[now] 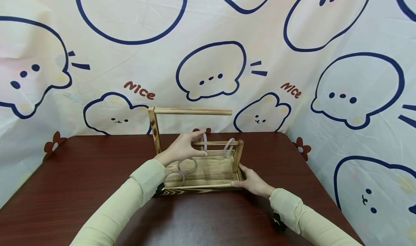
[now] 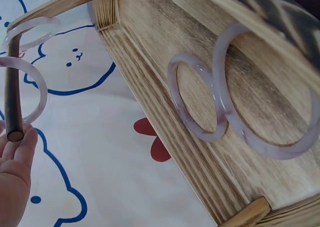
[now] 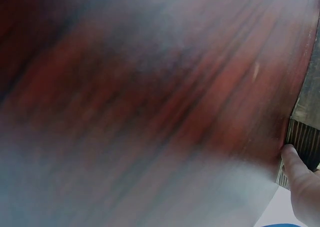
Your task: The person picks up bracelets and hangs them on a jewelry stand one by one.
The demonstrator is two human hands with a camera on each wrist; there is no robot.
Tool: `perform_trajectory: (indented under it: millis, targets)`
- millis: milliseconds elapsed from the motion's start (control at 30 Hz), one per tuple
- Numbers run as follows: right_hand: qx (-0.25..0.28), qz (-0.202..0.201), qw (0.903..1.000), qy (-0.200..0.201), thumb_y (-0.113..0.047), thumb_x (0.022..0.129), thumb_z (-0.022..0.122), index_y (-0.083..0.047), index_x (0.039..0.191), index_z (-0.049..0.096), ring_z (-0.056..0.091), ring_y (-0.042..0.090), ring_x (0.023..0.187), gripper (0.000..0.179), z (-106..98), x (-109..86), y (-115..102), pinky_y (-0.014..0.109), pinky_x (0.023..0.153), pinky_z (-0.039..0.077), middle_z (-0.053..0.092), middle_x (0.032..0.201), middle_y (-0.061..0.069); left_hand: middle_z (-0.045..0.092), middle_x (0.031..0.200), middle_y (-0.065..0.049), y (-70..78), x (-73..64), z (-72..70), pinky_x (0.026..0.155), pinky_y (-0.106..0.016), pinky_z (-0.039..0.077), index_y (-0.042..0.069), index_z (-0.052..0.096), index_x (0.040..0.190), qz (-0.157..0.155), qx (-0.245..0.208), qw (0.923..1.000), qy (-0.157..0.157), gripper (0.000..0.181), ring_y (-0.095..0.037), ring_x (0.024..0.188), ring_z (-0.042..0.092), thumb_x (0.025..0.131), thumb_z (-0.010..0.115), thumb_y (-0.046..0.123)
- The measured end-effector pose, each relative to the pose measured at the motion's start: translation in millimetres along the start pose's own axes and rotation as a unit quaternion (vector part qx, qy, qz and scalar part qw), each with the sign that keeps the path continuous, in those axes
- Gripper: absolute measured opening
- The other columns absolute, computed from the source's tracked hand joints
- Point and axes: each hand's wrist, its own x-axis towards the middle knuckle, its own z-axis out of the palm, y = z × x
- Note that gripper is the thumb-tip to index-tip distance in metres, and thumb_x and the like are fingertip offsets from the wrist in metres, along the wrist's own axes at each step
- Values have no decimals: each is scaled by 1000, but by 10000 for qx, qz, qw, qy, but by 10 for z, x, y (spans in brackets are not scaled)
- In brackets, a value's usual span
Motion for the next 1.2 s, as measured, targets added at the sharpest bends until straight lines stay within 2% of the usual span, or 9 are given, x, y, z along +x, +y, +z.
perform_trajectory:
  millis: [200, 267, 567, 800, 1033, 1200]
  targets:
    - [6, 7, 10000, 10, -27, 78, 73, 4, 143, 21, 19, 35, 137, 90, 4, -3, -4, 52, 106, 25, 23, 148, 21, 50, 135, -5, 7, 50, 38, 97, -41, 43, 32, 36, 140, -45, -145, 9999, -56, 83, -17, 120, 52, 69, 78, 41]
    - [5, 3, 10000, 17, -27, 78, 73, 5, 143, 21, 19, 35, 137, 89, 7, -2, 1, 52, 106, 25, 23, 148, 21, 50, 134, -5, 1, 67, 51, 96, -40, 43, 30, 37, 140, -41, -246, 9997, -67, 84, -16, 118, 53, 68, 79, 39]
    - [5, 22, 10000, 12, -29, 78, 73, 4, 143, 21, 20, 35, 137, 90, 12, -5, 11, 52, 106, 26, 23, 148, 21, 50, 135, -1, -37, 122, 130, 97, -40, 42, 31, 40, 138, -49, -43, 9999, -115, 79, -16, 122, 49, 69, 78, 40]
    - [24, 10, 10000, -28, -31, 77, 73, 4, 144, 21, 19, 35, 137, 91, 3, -12, -4, 52, 106, 25, 22, 149, 21, 46, 138, 3, -52, 145, 154, 96, -41, 44, 28, 40, 139, -109, -243, 9995, -181, 82, -15, 118, 52, 68, 79, 40]
    - [-37, -8, 10000, 1, -32, 77, 73, 5, 143, 21, 20, 36, 137, 92, 4, -7, 13, 52, 106, 26, 23, 148, 21, 45, 140, 1, -86, 159, 174, 96, -42, 43, 27, 41, 139, -263, -135, 9993, -239, 81, -19, 123, 47, 68, 78, 44]
    - [-27, -7, 10000, 27, -31, 77, 73, 4, 143, 21, 20, 34, 137, 91, -3, -8, 7, 51, 106, 26, 23, 148, 21, 44, 140, -3, -107, 175, 184, 96, -42, 43, 27, 41, 139, -256, -76, 9993, -247, 82, -21, 124, 46, 68, 78, 45]
